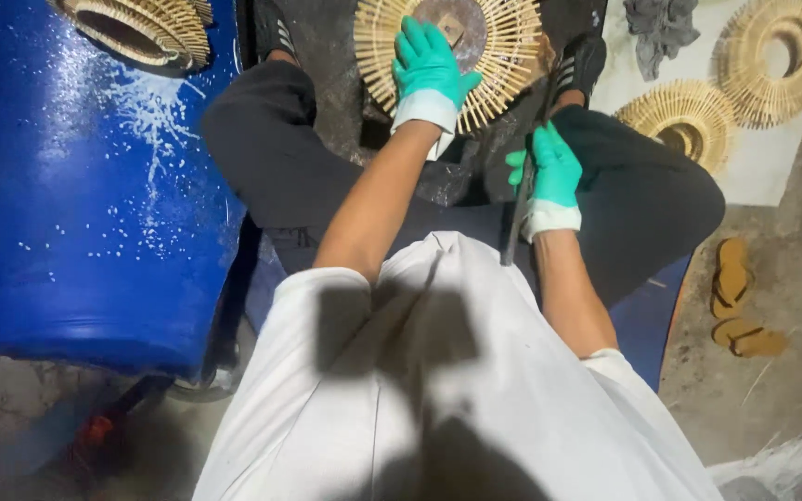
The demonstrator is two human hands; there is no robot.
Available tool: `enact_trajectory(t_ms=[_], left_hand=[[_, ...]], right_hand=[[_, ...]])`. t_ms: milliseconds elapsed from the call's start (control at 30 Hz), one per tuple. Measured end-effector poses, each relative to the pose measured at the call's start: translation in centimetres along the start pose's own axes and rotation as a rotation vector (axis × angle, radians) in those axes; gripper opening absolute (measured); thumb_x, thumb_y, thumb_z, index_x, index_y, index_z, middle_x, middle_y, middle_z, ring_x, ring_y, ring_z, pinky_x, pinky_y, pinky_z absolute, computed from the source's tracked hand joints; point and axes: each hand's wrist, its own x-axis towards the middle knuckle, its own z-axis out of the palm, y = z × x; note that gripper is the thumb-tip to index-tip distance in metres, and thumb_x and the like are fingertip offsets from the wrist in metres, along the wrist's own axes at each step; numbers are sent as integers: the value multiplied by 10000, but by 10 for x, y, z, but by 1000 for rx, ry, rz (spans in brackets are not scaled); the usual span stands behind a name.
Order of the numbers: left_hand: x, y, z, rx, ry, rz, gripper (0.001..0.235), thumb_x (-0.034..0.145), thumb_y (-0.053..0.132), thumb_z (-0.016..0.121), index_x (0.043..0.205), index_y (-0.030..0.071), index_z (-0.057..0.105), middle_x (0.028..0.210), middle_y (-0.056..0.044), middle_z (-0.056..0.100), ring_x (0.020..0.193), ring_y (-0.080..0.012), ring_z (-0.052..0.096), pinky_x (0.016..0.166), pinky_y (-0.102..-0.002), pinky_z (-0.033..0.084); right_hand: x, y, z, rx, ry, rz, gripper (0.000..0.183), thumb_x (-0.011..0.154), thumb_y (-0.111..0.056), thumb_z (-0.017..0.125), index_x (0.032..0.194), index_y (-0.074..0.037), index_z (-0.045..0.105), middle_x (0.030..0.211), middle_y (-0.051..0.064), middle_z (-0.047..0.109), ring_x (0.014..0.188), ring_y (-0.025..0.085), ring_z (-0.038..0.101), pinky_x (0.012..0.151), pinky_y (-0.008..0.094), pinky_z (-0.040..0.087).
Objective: Securing and trimming bamboo slats on a circular wooden frame using a hammer and knife.
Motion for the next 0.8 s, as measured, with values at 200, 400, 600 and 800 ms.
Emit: enact_trajectory(t_ms=[200,400,600,800], left_hand=[[7,-22,2,62,3,144,1241,713,571,896,1530,-56,205,1616,-317,103,1508,-503,128,1201,-647,189],[10,-27,-4,52,12,176,1259,663,566,916,1523,-59,243,1627,-293,129,1517,-487,133,1224,-607,193],[12,-32,-13,81,-41,212,1263,663,580,918,1534,-46,251,1630,-299,110,1518,-485,125,1221,-615,195],[10,11,-31,202,-179,-33,1232,665,498,899,1570,-12,236,1655,-280,102,1519,-481,169,1162,-593,330]], right_hand=[[18,3,-10,61,-40,-21,532,1034,-163,655,1513,13,505,872,60,726,582,195,676,437,305,493],[24,3,-17,-25,-70,-61,560,1026,-168,670,1523,11,484,880,93,711,598,192,684,439,303,503],[32,7,-22,11,-110,-61,562,1053,-137,670,1544,26,452,887,79,729,606,213,703,465,316,514],[17,-4,-9,-49,-53,16,532,1024,-195,647,1501,-11,501,750,131,720,473,188,625,417,286,486]])
